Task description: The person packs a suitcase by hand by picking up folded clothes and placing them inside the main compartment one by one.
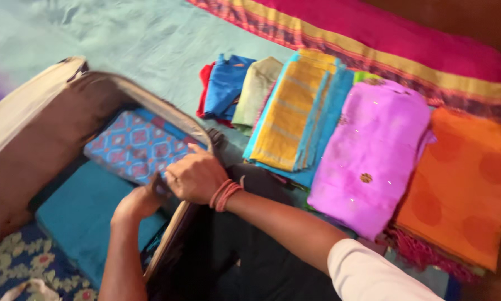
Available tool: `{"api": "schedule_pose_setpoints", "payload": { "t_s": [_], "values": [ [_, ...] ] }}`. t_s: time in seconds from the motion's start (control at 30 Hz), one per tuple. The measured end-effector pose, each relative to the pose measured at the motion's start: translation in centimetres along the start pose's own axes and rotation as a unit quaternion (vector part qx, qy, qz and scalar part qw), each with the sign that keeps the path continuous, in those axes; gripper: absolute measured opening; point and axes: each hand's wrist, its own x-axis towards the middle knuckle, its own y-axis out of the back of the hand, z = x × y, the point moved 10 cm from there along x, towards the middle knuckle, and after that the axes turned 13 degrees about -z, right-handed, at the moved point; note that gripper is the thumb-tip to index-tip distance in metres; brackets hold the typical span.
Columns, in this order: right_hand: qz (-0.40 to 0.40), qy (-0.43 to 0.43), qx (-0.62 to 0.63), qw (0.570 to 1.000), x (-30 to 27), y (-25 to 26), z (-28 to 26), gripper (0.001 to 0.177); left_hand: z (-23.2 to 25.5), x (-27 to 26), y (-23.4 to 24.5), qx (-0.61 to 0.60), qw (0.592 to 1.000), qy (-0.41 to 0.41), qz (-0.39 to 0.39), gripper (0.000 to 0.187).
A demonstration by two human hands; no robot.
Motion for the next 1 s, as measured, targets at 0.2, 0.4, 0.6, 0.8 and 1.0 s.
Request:
{"api": "schedule_pose_setpoints", "payload": {
  "t_s": [0.2, 0.4, 0.6, 0.8, 1.0],
  "values": [
    [0.046, 0.020, 0.037, 0.998, -1.1, 0.6, 0.0, 0.018, 5.7, -5.9, -0.5, -0.019, 0.995, -0.036, 0.091, 0.022],
    [0.019, 0.064, 0.002, 0.998, -5.1, 3.5, -2.5, 0.020, 8.1, -9.9, 2.8, -0.109, 0.979, -0.106, 0.137, 0.020],
    [-0.029, -0.022, -0.036, 0.999, -15.8, 8.5, 2.5, 0.031, 12.5, -14.4, 7.4, -0.201, 0.979, 0.039, 0.021, 0.034],
    [0.050, -0.230, -0.216, 0.947, -26.6, 16.5, 12.9, 0.051, 12.6, -14.4, 8.6, -0.186, 0.981, 0.030, 0.051, 0.040],
    [0.004, -0.361, -0.284, 0.889, -30.0, 14.5, 18.4, 0.069, 10.4, -12.8, 6.8, -0.189, 0.980, 0.024, 0.055, 0.038]
  ]
}}
